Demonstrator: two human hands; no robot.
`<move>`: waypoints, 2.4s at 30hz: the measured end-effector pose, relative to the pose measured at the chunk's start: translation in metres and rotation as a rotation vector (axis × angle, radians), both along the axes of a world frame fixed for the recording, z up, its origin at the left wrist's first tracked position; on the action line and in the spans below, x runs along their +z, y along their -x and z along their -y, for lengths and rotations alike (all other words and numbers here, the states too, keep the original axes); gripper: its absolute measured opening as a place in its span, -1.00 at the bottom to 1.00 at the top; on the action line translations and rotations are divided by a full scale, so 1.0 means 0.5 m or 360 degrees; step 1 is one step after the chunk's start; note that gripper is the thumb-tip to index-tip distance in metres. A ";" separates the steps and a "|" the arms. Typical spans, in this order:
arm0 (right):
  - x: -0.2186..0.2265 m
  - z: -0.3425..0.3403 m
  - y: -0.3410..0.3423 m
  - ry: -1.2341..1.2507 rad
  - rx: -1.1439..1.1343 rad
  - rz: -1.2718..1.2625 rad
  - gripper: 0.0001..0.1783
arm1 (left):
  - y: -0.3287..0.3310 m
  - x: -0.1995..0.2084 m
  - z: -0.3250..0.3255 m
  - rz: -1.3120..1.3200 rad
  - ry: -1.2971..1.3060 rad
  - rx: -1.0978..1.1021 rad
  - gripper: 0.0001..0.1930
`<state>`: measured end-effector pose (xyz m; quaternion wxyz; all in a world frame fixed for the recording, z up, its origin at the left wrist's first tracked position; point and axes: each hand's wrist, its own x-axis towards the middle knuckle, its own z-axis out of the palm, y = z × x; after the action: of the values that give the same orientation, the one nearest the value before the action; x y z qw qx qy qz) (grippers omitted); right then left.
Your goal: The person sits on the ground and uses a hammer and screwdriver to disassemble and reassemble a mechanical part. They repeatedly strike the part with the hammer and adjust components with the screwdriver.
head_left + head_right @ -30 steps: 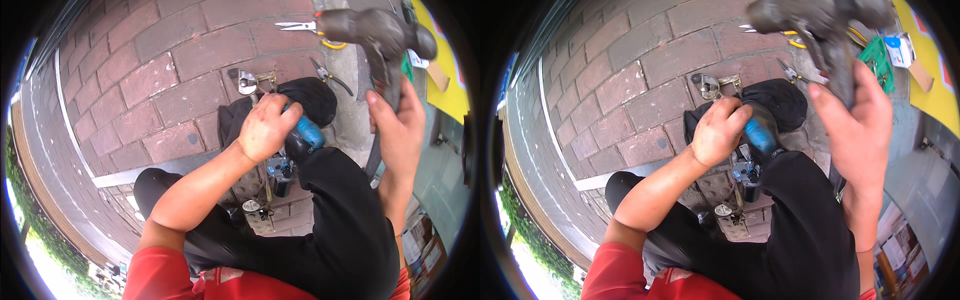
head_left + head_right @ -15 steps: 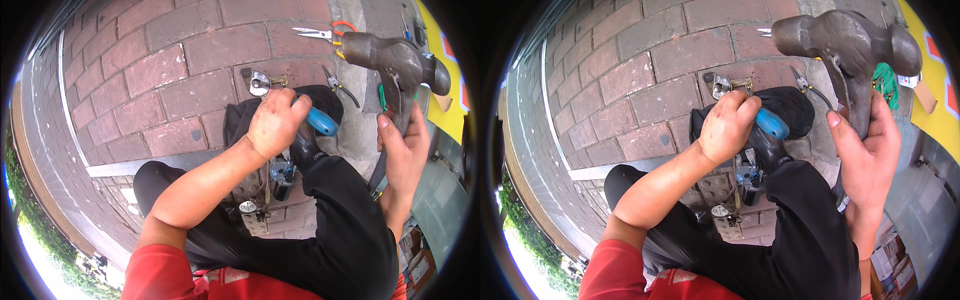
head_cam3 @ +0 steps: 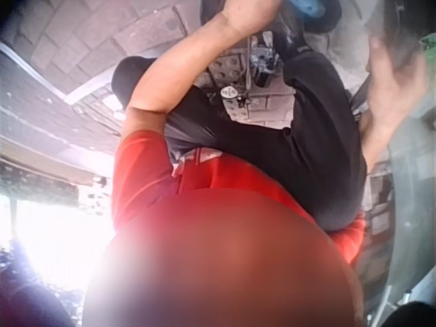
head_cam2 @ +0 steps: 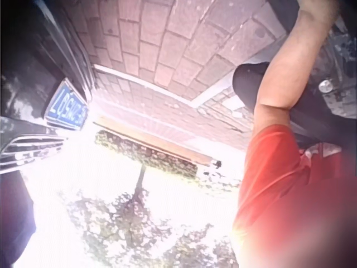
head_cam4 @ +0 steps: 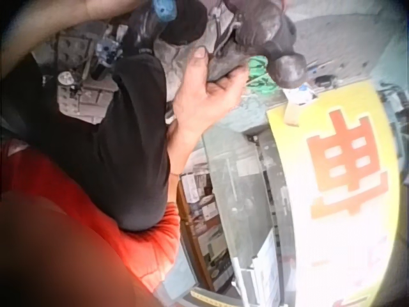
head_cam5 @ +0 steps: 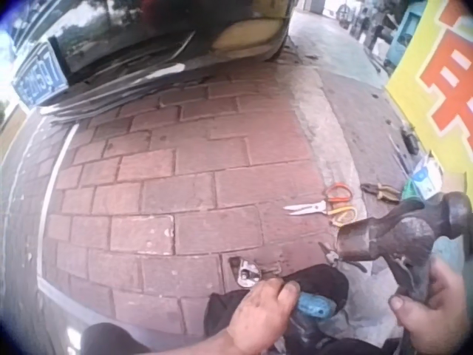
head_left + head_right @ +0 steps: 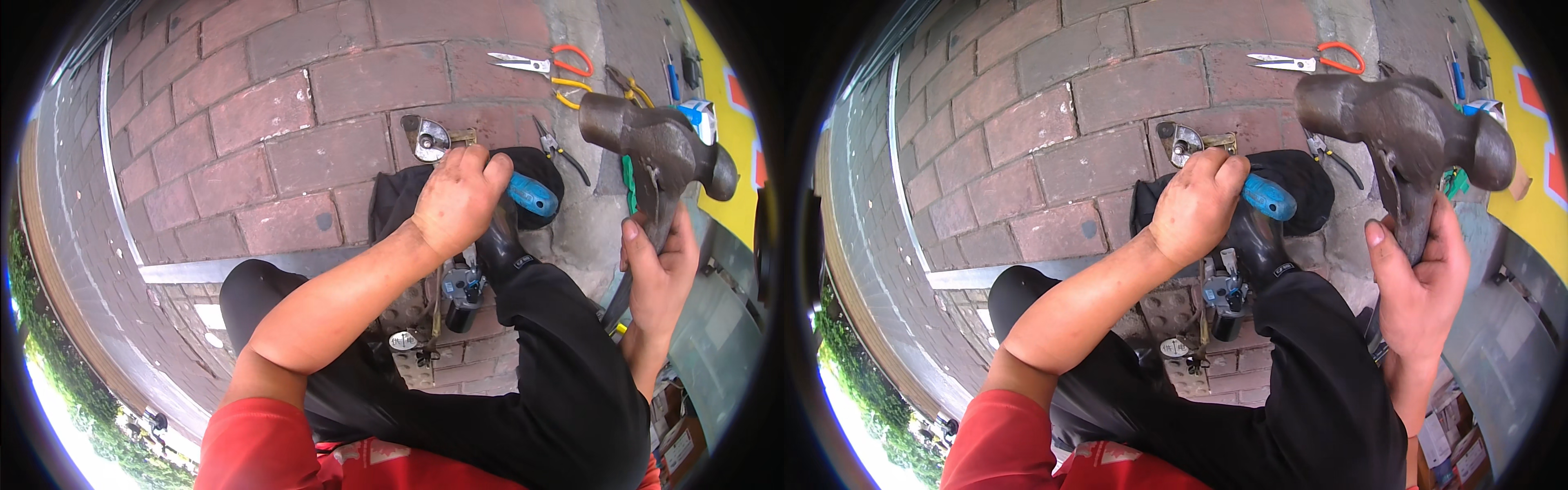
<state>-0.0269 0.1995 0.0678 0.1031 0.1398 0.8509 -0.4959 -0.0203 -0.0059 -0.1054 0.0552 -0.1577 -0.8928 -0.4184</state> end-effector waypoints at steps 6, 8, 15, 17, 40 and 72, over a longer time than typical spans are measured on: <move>-0.049 -0.039 -0.030 -0.0483 0.0665 -0.0734 -0.57 | 0.003 0.001 0.003 -0.0007 -0.0002 0.0063 -0.71; -0.070 -0.058 -0.031 -0.0592 0.1028 -0.0582 -0.65 | 0.001 0.000 0.003 -0.0001 -0.0018 0.0088 -0.71; -0.091 -0.094 -0.079 -0.0440 0.0951 -0.0524 -0.58 | -0.006 -0.002 0.014 0.0008 -0.0033 0.0053 -0.70; -0.093 -0.094 -0.091 -0.0521 0.0783 -0.0500 -0.62 | -0.009 -0.001 0.016 -0.0020 -0.0044 0.0024 -0.69; -0.250 -0.073 -0.054 -0.1467 0.0651 -0.0049 -0.58 | -0.045 -0.006 0.082 0.0991 -0.0435 0.0712 -0.82; -0.505 0.261 0.299 -0.0524 0.1963 -0.0379 -0.83 | -0.050 -0.175 0.152 0.1664 -0.1893 0.1602 -0.90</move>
<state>-0.1764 0.0688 -0.1847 0.2511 -0.4166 0.8454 -0.2208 0.0047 -0.0817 -0.1926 -0.1069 0.5093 -0.4069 -0.7508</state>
